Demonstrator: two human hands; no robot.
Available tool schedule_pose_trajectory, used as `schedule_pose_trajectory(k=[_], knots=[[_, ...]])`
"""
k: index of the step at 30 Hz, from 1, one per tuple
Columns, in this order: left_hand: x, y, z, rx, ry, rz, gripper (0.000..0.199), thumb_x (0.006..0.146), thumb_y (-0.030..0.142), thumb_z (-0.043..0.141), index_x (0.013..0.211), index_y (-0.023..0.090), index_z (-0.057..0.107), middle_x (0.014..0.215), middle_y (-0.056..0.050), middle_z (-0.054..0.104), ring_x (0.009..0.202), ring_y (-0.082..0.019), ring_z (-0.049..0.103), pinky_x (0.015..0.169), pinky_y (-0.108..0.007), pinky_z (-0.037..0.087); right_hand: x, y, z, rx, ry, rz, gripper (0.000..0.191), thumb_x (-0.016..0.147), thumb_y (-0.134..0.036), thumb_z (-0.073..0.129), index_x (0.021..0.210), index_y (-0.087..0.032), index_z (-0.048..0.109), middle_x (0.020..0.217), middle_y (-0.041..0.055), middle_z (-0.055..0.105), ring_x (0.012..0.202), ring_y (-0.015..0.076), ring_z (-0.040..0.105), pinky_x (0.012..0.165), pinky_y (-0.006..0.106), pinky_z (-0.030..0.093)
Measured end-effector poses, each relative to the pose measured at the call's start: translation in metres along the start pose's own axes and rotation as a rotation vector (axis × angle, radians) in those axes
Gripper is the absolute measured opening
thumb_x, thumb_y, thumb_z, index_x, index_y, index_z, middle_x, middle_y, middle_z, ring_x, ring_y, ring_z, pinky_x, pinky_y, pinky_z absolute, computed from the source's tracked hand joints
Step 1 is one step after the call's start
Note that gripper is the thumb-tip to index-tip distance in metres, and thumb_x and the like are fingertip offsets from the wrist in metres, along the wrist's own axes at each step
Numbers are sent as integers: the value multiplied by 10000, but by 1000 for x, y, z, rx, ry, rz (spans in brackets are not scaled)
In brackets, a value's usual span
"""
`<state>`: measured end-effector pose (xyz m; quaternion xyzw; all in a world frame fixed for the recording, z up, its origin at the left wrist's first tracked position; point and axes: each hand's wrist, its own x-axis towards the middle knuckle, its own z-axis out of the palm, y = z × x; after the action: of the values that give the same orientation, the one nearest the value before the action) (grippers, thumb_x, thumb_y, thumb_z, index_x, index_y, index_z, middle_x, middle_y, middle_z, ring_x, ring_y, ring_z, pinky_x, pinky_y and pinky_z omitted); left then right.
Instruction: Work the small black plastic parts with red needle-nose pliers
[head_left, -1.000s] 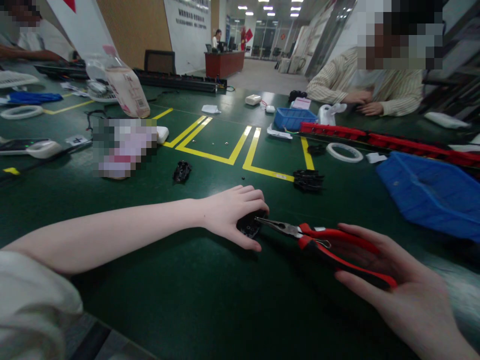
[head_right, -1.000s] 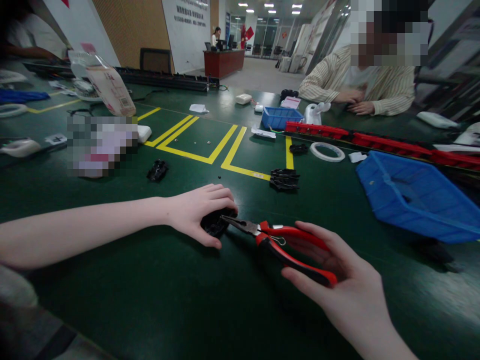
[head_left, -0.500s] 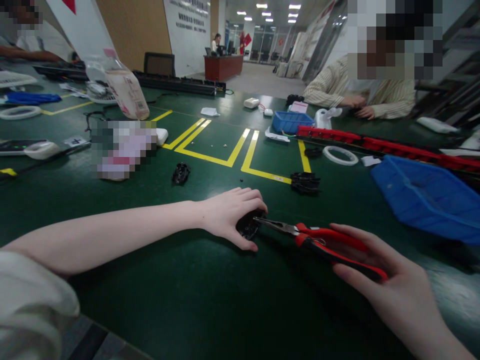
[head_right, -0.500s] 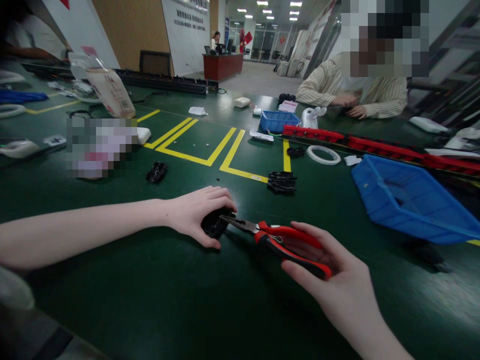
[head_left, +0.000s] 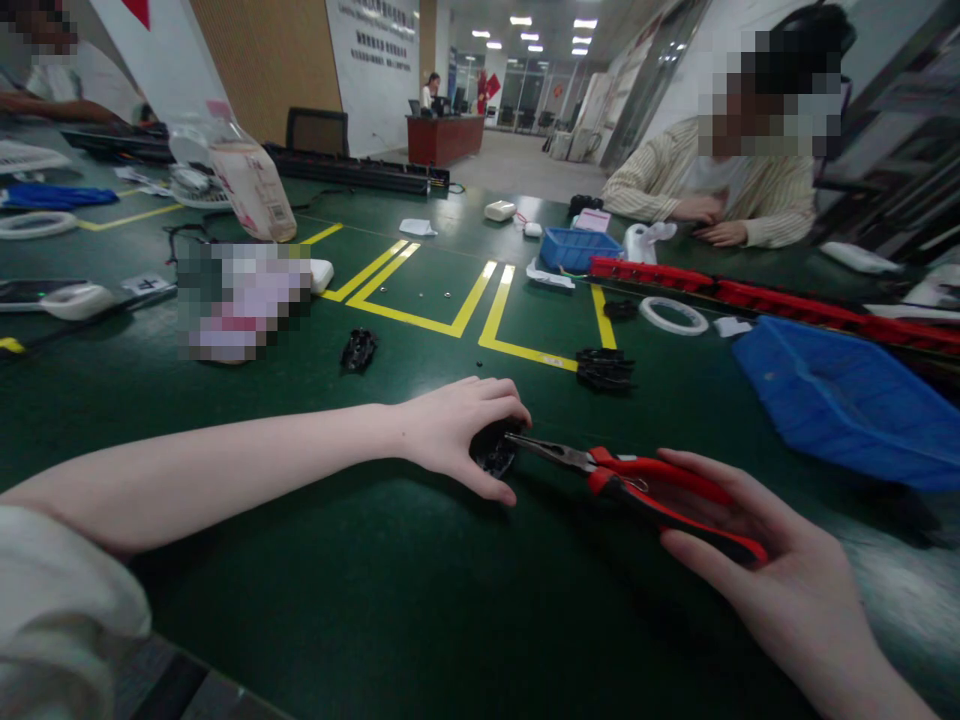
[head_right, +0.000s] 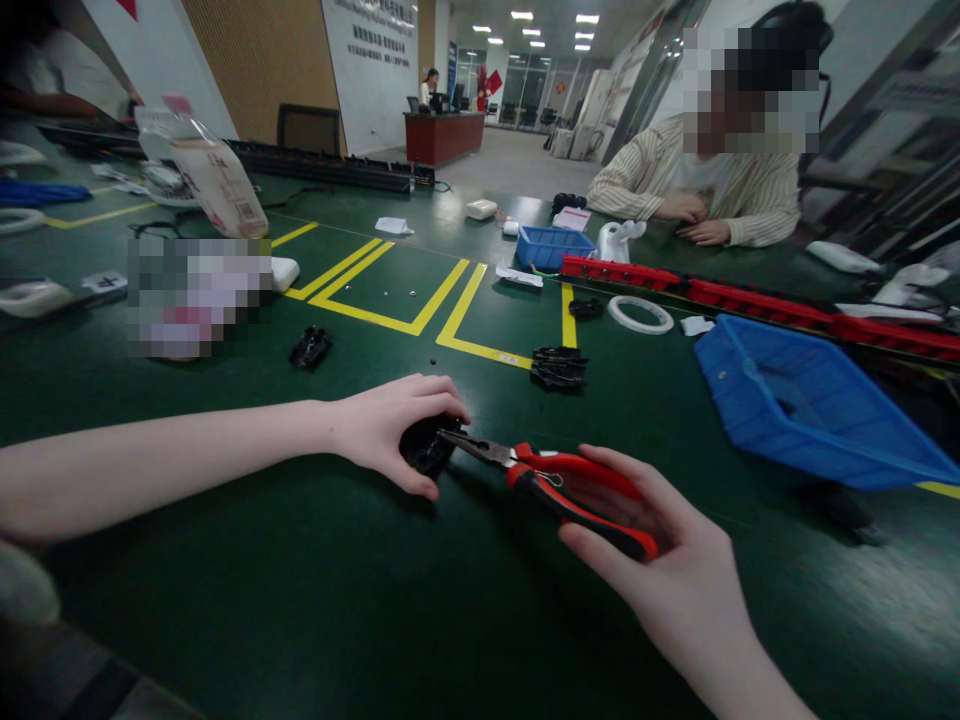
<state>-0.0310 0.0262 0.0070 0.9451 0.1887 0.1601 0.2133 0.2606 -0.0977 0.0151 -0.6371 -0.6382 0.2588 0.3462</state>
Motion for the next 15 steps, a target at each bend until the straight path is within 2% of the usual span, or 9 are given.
schedule_pose_trajectory(k=[4,10,15], knots=[[-1,1,1,37,34,11,733,686,650,730,1209,173,540,1195,-117,573,1060,-288,557,885,-379,428,0,-1,1,25,-2,15,604,675,-439,769,1237,-290,605,1160,38,719,1026,314,687,884,455,588],[-1,0,-1,-12,-22,-1,627,784,657,633,1169,164,576,1121,-95,598,1032,-267,573,875,-368,429,-6,-12,7,111,79,68,587,642,-432,777,1191,-280,635,1159,43,719,1068,311,672,937,458,561],[-1,1,0,25,34,1,739,693,644,726,1218,158,538,1203,-111,564,1024,-268,568,858,-365,443,-8,-16,9,121,92,90,579,637,-424,775,1182,-281,642,1179,51,708,1088,322,662,949,493,549]])
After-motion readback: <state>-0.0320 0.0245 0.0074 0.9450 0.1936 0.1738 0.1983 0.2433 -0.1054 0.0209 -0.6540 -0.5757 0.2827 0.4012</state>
